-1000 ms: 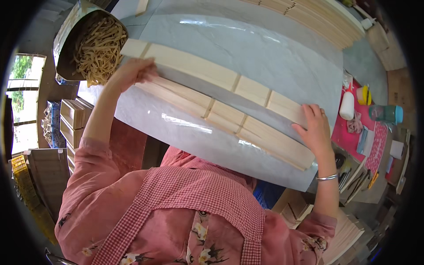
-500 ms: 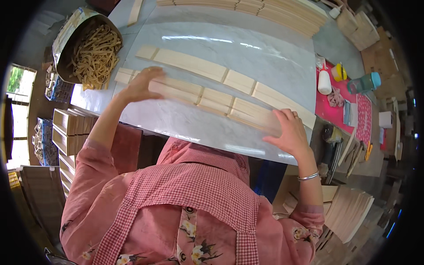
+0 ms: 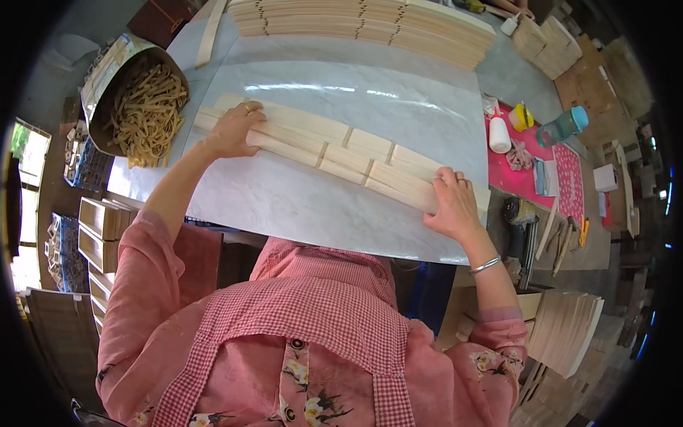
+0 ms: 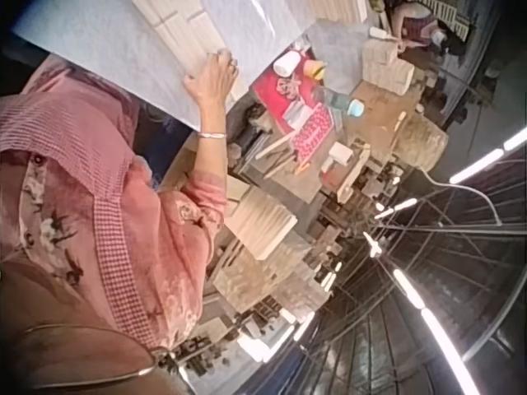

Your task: Assembling wooden boxes by applying glue to wooden slats and securing them with a pneumatic nail gun.

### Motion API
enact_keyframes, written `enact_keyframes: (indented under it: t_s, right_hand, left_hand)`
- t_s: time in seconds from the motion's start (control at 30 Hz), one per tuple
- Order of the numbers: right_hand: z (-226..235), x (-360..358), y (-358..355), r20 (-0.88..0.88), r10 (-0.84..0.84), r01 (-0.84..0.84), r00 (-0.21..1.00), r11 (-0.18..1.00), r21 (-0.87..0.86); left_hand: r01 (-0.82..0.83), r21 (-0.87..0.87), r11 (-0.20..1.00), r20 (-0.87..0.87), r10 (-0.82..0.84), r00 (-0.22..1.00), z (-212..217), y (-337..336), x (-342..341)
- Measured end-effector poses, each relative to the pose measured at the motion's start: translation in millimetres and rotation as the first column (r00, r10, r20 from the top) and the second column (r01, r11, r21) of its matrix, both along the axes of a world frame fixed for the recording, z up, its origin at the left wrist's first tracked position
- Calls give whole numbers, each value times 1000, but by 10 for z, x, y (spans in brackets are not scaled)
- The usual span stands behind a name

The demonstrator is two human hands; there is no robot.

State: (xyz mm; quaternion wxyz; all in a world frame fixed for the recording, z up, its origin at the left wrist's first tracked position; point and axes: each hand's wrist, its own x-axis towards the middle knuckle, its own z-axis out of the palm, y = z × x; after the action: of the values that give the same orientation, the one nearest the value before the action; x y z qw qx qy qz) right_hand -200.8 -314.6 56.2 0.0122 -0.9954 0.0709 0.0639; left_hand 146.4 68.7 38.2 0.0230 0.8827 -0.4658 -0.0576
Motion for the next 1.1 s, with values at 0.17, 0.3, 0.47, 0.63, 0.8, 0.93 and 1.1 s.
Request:
enact_keyframes:
  t_s: [0.17, 0.3, 0.47, 0.63, 0.8, 0.93, 1.1]
  right_hand:
    - [-74, -63, -133, 201, 58, -44, 978, 996, -75]
    - [-16, 170, -285, -44, -25, 32, 999, 987, 160]
    - [-125, 628, -458, 3, 49, -49, 999, 991, 128]
    - [-292, 1275, -592, 168, 68, -92, 983, 986, 136]
    - [91, 1032, -582, 156, 43, -62, 987, 991, 118]
    - [133, 367, -320, 244, 109, -144, 964, 980, 134]
    - [-378, -31, -547, 483, -151, 178, 862, 984, -11]
  left_hand:
    - [127, -99, 987, -5, -128, 992, -4, -150, 184]
    - [109, -37, 993, -88, -112, 990, 19, -119, 290]
    - [32, -90, 995, -89, -40, 995, 27, 192, 220]
    - [-96, -326, 940, 32, 113, 993, -218, 566, 174]
    - [-162, -310, 937, 25, 178, 984, 84, 562, -144]
    - [-140, -285, 948, -69, 125, 990, -126, 1017, -594]
    - [-253, -358, 899, 217, 343, 914, -327, 1177, -762]
